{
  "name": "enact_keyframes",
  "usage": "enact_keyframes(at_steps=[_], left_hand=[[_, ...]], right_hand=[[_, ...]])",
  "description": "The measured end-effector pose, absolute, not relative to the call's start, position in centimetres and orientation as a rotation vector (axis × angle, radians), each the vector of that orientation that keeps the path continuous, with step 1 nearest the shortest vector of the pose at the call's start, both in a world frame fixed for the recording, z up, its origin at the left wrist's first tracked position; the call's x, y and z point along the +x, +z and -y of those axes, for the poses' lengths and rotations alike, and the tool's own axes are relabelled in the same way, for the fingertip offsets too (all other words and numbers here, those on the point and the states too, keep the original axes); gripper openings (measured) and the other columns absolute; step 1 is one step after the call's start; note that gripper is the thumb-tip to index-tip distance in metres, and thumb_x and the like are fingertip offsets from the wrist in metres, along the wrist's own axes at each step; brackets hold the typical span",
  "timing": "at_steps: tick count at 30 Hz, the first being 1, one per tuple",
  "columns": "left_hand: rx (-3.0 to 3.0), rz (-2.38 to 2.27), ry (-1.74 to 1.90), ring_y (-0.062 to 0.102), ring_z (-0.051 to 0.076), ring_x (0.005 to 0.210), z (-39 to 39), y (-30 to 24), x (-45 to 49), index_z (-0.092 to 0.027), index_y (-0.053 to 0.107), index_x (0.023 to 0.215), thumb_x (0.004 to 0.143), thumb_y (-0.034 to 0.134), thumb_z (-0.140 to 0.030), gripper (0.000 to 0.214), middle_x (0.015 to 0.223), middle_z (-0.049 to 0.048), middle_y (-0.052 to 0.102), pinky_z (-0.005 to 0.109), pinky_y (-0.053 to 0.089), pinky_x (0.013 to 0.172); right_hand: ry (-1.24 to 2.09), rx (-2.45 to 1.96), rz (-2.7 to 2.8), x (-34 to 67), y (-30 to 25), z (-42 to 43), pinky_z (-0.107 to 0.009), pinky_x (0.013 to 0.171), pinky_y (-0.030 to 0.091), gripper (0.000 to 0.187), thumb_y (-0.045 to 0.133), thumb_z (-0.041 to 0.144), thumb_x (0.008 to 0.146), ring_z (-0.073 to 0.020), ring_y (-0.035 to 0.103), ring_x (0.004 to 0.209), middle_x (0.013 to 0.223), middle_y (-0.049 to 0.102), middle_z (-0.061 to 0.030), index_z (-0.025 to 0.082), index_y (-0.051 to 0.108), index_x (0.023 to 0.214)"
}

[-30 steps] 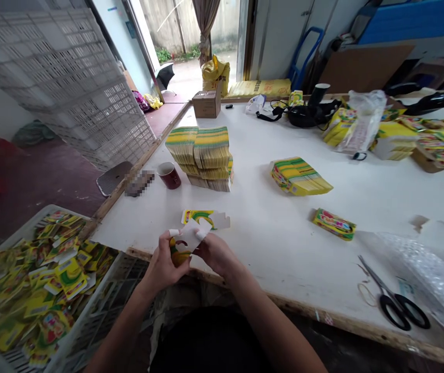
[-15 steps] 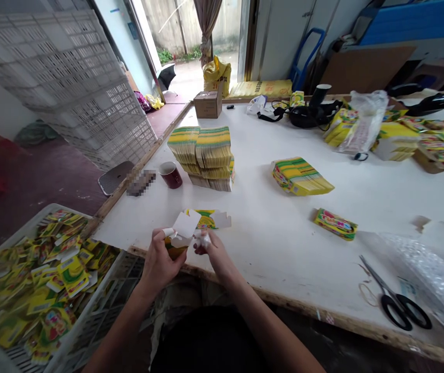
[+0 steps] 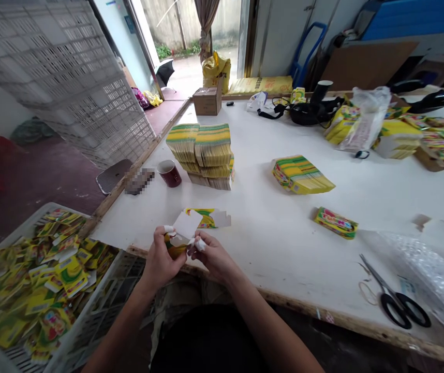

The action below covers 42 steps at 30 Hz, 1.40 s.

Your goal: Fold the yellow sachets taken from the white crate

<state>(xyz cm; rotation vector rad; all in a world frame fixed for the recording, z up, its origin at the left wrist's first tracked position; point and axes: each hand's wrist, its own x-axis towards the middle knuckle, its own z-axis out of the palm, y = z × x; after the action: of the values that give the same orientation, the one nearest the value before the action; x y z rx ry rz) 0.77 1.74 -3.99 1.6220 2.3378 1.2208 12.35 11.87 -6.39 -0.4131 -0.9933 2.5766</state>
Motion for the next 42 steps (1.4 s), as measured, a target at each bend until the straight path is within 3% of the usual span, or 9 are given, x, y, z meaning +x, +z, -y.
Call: enact_keyframes(at_steps=[5, 10, 14, 19, 26, 32, 35, 39, 42], left_hand=[[1.713, -2.339, 0.981, 0.053, 0.024, 0.084, -2.0, -3.3, 1.2, -0.020, 0.030, 0.110, 0.067, 0.057, -0.020, 0.051, 0.096, 0.0068, 0.049, 0.035, 0.045, 0.071], [1.601, -2.314, 0.886, 0.052, 0.024, 0.082, -2.2, -3.0, 1.1, -0.022, 0.030, 0.102, 0.066, 0.056, -0.019, 0.045, 0.090, 0.0043, 0.049, 0.036, 0.044, 0.069], [1.574, -2.089, 0.988, 0.054, 0.023, 0.085, -2.3, -4.0, 1.1, -0.020, 0.023, 0.113, 0.070, 0.052, -0.019, 0.052, 0.100, 0.0085, 0.050, 0.037, 0.048, 0.071], [1.618, -2.354, 0.966, 0.045, 0.029, 0.112, -1.9, -5.1, 1.4, -0.016, 0.023, 0.124, 0.069, 0.059, -0.017, 0.065, 0.121, 0.0158, 0.041, 0.047, 0.043, 0.094], [1.686, -2.452, 0.844, 0.051, 0.026, 0.101, -0.8, -5.0, 1.0, -0.018, 0.034, 0.123, 0.070, 0.063, -0.018, 0.060, 0.109, 0.0079, 0.051, 0.042, 0.046, 0.088], [1.575, -2.495, 0.551, 0.054, 0.027, 0.098, -1.2, -4.4, 0.8, -0.018, 0.043, 0.115, 0.071, 0.066, -0.021, 0.050, 0.105, 0.0065, 0.056, 0.042, 0.043, 0.084], [1.607, -2.385, 0.506, 0.057, 0.027, 0.096, -1.1, -3.7, -0.1, -0.018, 0.044, 0.113, 0.070, 0.065, -0.024, 0.048, 0.105, 0.0052, 0.060, 0.042, 0.040, 0.085], [1.532, -2.219, 0.575, 0.060, 0.025, 0.089, -1.0, -3.0, -1.0, -0.020, 0.045, 0.114, 0.067, 0.068, -0.033, 0.054, 0.097, 0.0027, 0.063, 0.035, 0.044, 0.077], [1.533, -2.226, 0.599, 0.060, 0.024, 0.087, -1.3, -2.8, -0.7, -0.020, 0.046, 0.113, 0.066, 0.068, -0.031, 0.053, 0.097, 0.0024, 0.063, 0.035, 0.044, 0.075]], right_hand=[[2.444, -0.548, 1.378, 11.7, -5.7, -13.0, -0.022, 0.063, 0.035, 0.043, 0.075, 0.041, 0.069, -0.0115, 0.046, 0.073, 0.088, 0.058, -0.0056, 0.011, 0.063, 0.097], [2.238, -0.544, 1.632, 12.0, -5.2, -12.5, -0.035, 0.091, 0.041, 0.051, 0.062, 0.048, 0.079, -0.0212, 0.054, 0.097, 0.110, 0.058, -0.0111, 0.011, 0.057, 0.114], [1.851, -0.413, 1.969, 12.4, -5.1, -11.2, -0.038, 0.110, 0.027, 0.064, 0.050, 0.035, 0.087, -0.0227, 0.033, 0.130, 0.142, 0.035, -0.0135, 0.009, 0.029, 0.143], [1.736, -0.709, 1.797, 12.5, -5.7, -11.8, -0.037, 0.109, 0.031, 0.058, 0.043, 0.034, 0.091, -0.0218, 0.037, 0.130, 0.141, 0.037, -0.0121, 0.008, 0.035, 0.141], [1.245, -0.333, 2.273, 13.5, -6.9, -12.8, -0.039, 0.114, 0.023, 0.064, 0.041, 0.014, 0.088, -0.0224, 0.018, 0.139, 0.151, 0.017, -0.0086, 0.017, 0.021, 0.149], [1.082, -0.314, 2.588, 13.4, -6.6, -12.8, -0.045, 0.093, 0.045, 0.066, 0.043, 0.014, 0.086, -0.0363, 0.042, 0.125, 0.151, 0.012, -0.0166, 0.021, 0.022, 0.149], [1.033, -0.253, 2.684, 13.7, -6.2, -13.7, -0.046, 0.086, 0.048, 0.048, 0.048, 0.030, 0.091, -0.0369, 0.054, 0.110, 0.145, 0.024, -0.0207, 0.019, 0.046, 0.137], [1.216, -0.044, 2.589, 14.4, -5.2, -15.3, -0.038, 0.093, 0.045, 0.028, 0.048, 0.030, 0.092, -0.0274, 0.051, 0.113, 0.125, 0.047, -0.0171, 0.016, 0.064, 0.110], [1.319, 0.031, 2.491, 14.3, -4.7, -15.1, -0.037, 0.101, 0.038, 0.021, 0.053, 0.026, 0.089, -0.0243, 0.042, 0.122, 0.125, 0.044, -0.0156, 0.014, 0.059, 0.105]])
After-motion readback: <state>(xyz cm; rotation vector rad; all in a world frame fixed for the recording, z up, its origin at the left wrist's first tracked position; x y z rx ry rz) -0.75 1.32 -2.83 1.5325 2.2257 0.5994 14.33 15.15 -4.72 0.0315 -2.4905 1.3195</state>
